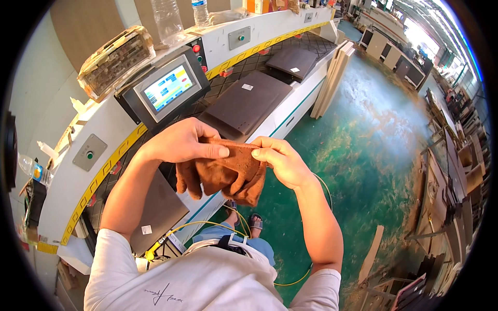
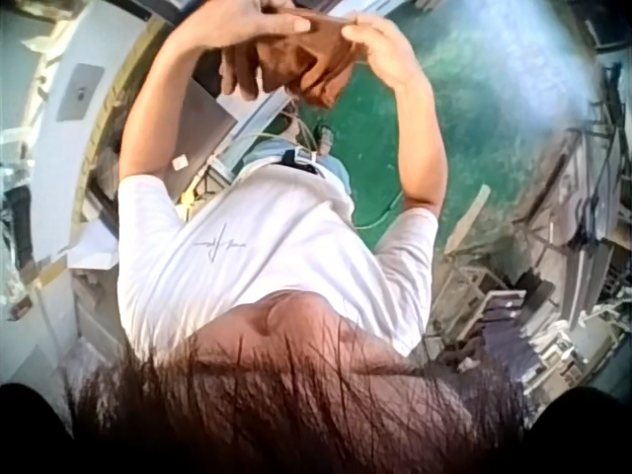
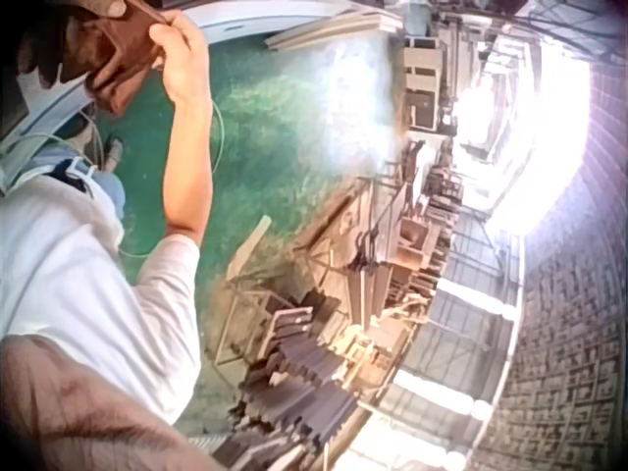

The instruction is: The person cleans a flat panel on a workbench using a yellow air blower, a water bottle, and a cloth. They then apply a sticker to the panel and smooth it down with their fingers. The person repeats the cleaning process on a second panel.

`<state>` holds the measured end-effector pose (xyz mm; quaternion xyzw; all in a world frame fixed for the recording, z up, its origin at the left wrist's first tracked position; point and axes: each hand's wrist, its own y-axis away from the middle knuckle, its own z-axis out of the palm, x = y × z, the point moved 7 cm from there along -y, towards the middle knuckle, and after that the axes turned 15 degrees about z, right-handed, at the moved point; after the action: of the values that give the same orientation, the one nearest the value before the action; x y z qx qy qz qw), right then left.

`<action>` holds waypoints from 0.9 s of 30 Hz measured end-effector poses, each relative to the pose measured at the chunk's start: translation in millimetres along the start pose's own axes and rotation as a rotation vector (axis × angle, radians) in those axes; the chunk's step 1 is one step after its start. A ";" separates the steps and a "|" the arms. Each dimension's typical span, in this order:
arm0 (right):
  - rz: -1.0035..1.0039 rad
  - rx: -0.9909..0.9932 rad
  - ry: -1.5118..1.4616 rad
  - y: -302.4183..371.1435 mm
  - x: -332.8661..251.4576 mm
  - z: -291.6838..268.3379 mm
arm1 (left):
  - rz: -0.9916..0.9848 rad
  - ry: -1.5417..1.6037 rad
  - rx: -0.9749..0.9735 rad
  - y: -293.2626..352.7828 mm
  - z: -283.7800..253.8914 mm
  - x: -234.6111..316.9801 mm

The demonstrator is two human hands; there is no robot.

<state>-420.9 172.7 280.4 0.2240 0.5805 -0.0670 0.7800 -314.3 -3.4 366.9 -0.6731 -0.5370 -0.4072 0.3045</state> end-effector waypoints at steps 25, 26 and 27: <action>-0.057 -0.201 -0.390 -20.8 41.9 35.9 | 0.231 0.549 0.489 12.4 22.0 -74.6; -0.070 -0.158 -0.408 -22.2 43.8 39.3 | 0.242 0.523 0.493 15.4 20.8 -75.3; -0.082 -0.114 -0.425 -22.9 45.9 40.0 | 0.239 0.524 0.501 17.9 20.1 -74.5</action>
<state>-379.7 142.4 240.3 0.1365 0.4146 -0.1115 0.8928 -299.3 -26.1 292.5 -0.5086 -0.4415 -0.3833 0.6320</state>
